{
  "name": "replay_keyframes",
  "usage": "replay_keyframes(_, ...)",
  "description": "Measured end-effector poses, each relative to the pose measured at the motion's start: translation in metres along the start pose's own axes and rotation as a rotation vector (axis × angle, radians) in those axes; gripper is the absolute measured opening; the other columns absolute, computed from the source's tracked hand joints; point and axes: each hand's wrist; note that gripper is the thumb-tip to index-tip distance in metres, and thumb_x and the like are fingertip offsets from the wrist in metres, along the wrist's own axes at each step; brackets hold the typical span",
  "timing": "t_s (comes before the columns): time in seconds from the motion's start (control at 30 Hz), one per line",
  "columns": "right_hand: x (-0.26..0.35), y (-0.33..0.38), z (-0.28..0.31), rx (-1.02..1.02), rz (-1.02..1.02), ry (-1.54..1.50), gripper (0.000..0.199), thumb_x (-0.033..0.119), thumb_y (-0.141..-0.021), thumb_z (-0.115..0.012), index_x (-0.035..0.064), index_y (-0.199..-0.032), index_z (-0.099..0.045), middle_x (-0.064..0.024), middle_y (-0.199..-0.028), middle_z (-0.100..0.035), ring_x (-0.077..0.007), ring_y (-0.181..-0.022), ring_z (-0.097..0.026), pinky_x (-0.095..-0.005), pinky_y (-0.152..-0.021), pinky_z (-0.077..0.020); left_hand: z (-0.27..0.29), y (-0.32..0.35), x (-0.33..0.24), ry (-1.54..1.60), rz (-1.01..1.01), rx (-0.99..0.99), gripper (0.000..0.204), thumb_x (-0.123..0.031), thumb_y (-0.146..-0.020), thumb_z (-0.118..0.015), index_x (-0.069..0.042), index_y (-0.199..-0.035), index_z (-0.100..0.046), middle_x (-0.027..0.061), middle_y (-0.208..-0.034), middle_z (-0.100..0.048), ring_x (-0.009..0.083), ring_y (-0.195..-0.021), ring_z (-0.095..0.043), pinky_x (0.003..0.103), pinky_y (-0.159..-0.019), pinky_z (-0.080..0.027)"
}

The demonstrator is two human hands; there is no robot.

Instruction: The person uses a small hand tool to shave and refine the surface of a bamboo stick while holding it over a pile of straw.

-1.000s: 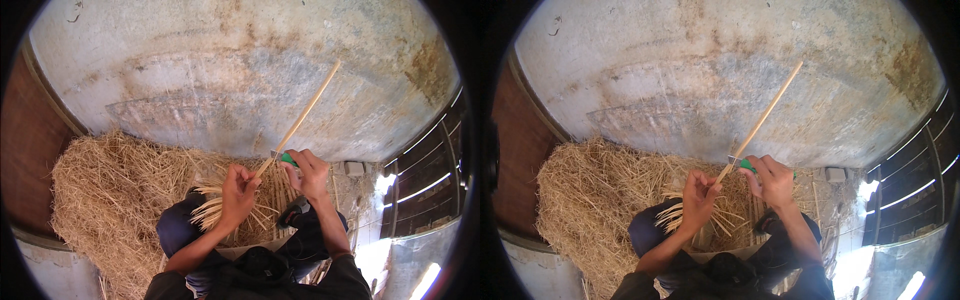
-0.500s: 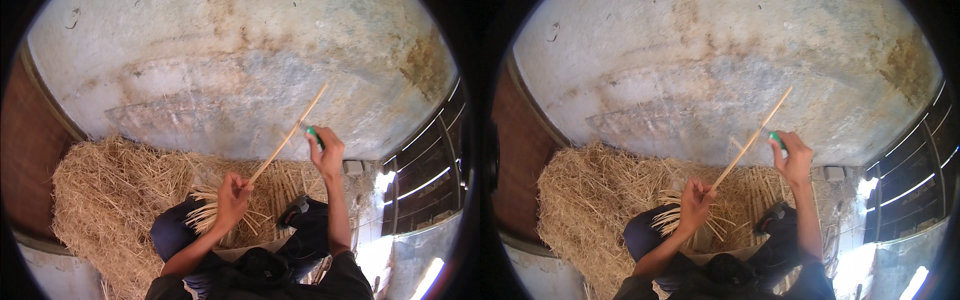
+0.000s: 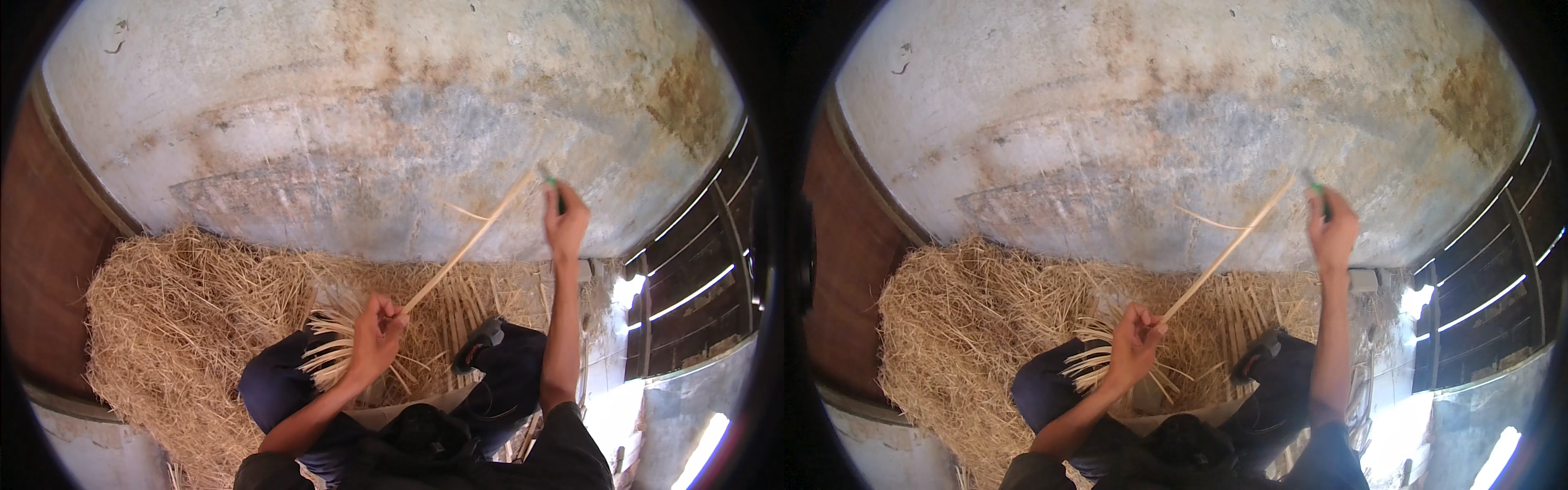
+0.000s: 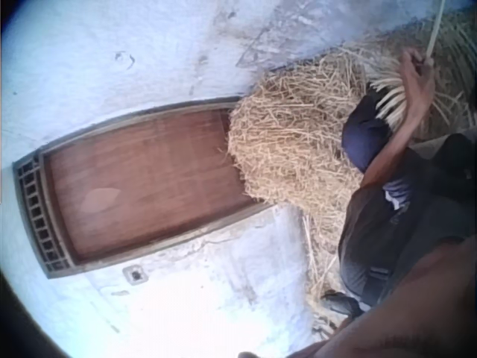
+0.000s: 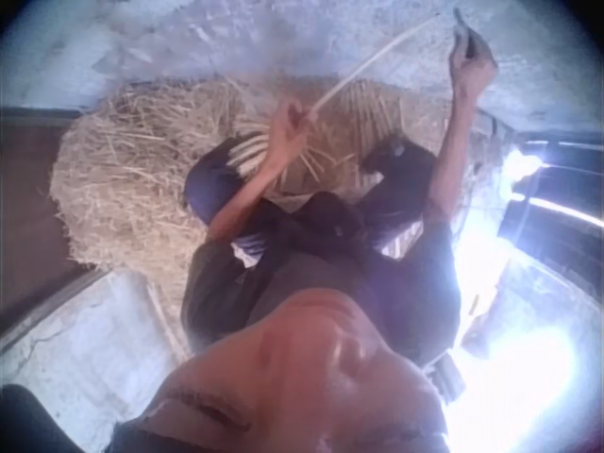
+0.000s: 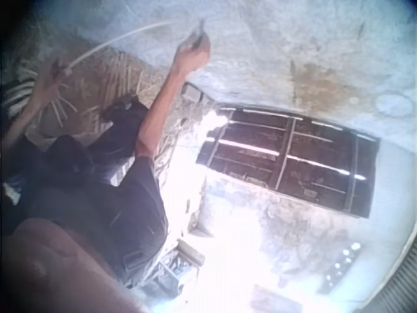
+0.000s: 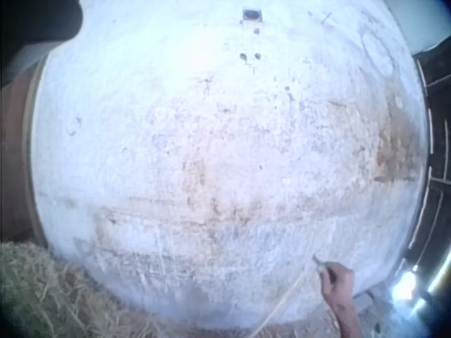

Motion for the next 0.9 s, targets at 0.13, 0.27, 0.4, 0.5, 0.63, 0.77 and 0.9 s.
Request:
replay_keyframes(0.13, -0.09, -0.037, 0.069, -0.112, -0.378, 0.138, 0.044, 0.04, -0.112, -0.065, -0.0008, -0.115, -0.082, -0.0193, -0.105, -0.083, -0.0249, -0.089, -0.076, -0.037, -0.083, -0.0562, 0.013, -0.003, 0.021, -0.038, -0.012, 0.032, 0.028, 0.006, -0.104, -0.068, -0.009, -0.109, -0.045, 0.0062, -0.11, -0.062, 0.0098, -0.101, -0.062, 0.028, -0.09, -0.05)
replay_keyframes(0.27, -0.079, 0.008, 0.053, 0.064, -0.505, -0.074, 0.044, 0.043, -0.113, -0.063, 0.003, -0.119, -0.081, -0.0053, -0.09, -0.075, -0.0165, -0.078, -0.065, -0.0325, -0.073, -0.05, 0.023, -0.015, 0.032, 0.06, -0.011, 0.096, 0.018, -0.002, -0.11, -0.064, -0.004, -0.124, -0.053, 0.0058, -0.113, -0.065, 0.0111, -0.1, -0.063, 0.029, -0.088, -0.052)
replay_keyframes(0.4, 0.014, 0.03, 0.03, 0.405, -0.697, -0.513, 0.04, 0.041, -0.113, -0.063, 0.0074, -0.124, -0.08, 0.0084, -0.075, -0.049, -0.005, -0.067, -0.044, -0.0254, -0.061, -0.034, 0.019, -0.027, 0.004, 0.245, 0.102, 0.174, 0.028, -0.012, -0.114, -0.061, 0.0, -0.14, -0.058, 0.0064, -0.113, -0.069, 0.0127, -0.095, -0.066, 0.031, -0.082, -0.055)
replay_keyframes(0.5, 0.076, 0.028, 0.027, 0.563, -0.723, -0.687, 0.034, 0.036, -0.111, -0.068, 0.0084, -0.126, -0.08, 0.0087, -0.076, -0.051, -0.0037, -0.068, -0.043, -0.0243, -0.06, -0.034, 0.014, -0.032, -0.004, 0.283, 0.118, 0.229, 0.03, -0.016, -0.115, -0.063, 0.001, -0.14, -0.062, 0.0074, -0.109, -0.072, 0.0141, -0.089, -0.069, 0.033, -0.08, -0.058)
replay_keyframes(0.63, 0.12, 0.034, 0.022, 0.674, -0.607, -0.803, 0.03, 0.026, -0.107, -0.076, 0.0074, -0.13, -0.079, 0.0078, -0.08, -0.059, -0.0025, -0.071, -0.051, -0.0235, -0.064, -0.0407, 0.0, -0.032, -0.02, 0.324, 0.155, 0.301, 0.03, -0.019, -0.114, -0.066, 0.002, -0.136, -0.065, 0.0095, -0.107, -0.074, 0.0173, -0.088, -0.073, 0.035, -0.083, -0.062)
replay_keyframes(0.77, 0.131, 0.048, 0.014, 0.717, -0.604, -0.904, 0.031, 0.019, -0.104, -0.08, 0.0052, -0.132, -0.078, 0.0053, -0.087, -0.066, -0.0019, -0.077, -0.057, -0.0221, -0.067, -0.0443, -0.006, -0.031, -0.038, 0.294, 0.174, 0.337, 0.032, -0.022, -0.114, -0.066, 0.002, -0.136, -0.066, 0.0113, -0.108, -0.076, 0.0203, -0.093, -0.076, 0.037, -0.086, -0.065)
replay_keyframes(0.9, 0.134, 0.055, 0.011, 0.715, -0.667, -0.929, 0.032, 0.018, -0.103, -0.082, 0.0041, -0.131, -0.078, 0.0037, -0.091, -0.07, -0.0021, -0.079, -0.059, -0.0215, -0.069, -0.0462, -0.006, -0.036, -0.042, 0.235, 0.177, 0.381, 0.033, -0.023, -0.114, -0.066, 0.002, -0.136, -0.068, 0.0109, -0.107, -0.076, 0.0207, -0.094, -0.077, 0.036, -0.086, -0.065)
Point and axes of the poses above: each hand's wrist, its own y-axis away from the middle knuckle, its own z-axis out of the back of the hand, x = y × z
